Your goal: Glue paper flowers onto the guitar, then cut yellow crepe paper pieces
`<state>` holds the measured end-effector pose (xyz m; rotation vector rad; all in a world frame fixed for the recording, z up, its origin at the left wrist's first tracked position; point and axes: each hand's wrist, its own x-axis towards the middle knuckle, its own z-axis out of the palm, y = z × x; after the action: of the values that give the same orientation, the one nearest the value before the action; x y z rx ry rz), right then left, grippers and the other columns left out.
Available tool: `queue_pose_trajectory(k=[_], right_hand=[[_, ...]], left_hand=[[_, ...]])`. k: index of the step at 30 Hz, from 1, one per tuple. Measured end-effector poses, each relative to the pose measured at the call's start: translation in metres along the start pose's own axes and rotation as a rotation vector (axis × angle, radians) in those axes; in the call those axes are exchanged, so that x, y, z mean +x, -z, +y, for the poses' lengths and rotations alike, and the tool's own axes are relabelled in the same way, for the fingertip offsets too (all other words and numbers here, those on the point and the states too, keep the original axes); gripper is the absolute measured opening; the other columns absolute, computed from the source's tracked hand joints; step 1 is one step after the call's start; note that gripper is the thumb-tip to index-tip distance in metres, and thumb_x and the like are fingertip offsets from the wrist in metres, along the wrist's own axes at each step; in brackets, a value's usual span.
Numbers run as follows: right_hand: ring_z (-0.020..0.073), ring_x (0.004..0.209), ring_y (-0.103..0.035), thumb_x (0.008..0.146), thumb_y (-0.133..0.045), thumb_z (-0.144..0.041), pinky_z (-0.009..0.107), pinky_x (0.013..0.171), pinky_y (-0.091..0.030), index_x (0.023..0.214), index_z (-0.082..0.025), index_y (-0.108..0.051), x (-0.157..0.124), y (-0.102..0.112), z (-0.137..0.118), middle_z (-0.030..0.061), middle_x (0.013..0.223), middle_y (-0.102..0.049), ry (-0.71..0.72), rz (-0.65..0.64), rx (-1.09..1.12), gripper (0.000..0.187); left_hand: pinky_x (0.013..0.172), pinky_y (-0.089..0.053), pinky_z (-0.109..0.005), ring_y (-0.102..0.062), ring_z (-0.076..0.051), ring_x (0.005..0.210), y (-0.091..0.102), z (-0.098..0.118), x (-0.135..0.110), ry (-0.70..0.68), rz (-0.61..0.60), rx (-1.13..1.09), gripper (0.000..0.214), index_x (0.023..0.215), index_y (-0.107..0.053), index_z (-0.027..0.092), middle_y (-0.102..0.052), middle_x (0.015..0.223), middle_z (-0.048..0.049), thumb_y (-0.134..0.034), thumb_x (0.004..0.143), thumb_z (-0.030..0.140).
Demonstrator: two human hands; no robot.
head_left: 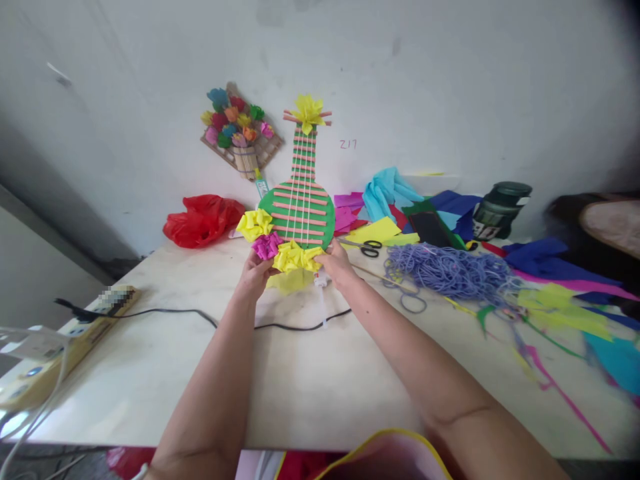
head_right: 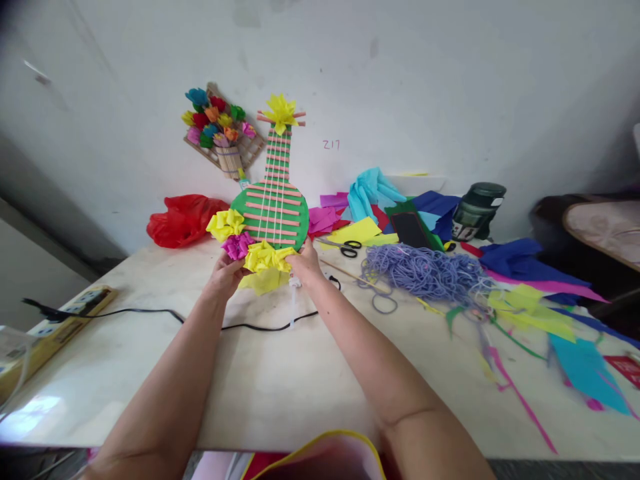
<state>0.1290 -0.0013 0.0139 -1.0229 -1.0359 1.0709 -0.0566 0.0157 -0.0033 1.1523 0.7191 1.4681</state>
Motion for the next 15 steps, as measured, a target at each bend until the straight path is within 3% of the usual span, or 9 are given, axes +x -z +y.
queue_pose_trajectory(k=[15], right_hand=[[0.0128, 0.065, -0.058, 0.051, -0.053, -0.010, 0.025, 0.058, -0.048, 0.106, -0.023, -0.045, -0.0019, -0.0006, 0.0002, -0.0001, 0.084, -0.062, 0.025, 0.001, 0.022, 0.056]], left_hand=[[0.055, -0.054, -0.024, -0.060, -0.013, 0.070, 0.0022, -0.0031, 0.0014, -0.009, 0.012, 0.005, 0.049, 0.105, -0.052, 0.023, -0.060, 0.090, -0.0008, -0.066, 0.058, 0.016]])
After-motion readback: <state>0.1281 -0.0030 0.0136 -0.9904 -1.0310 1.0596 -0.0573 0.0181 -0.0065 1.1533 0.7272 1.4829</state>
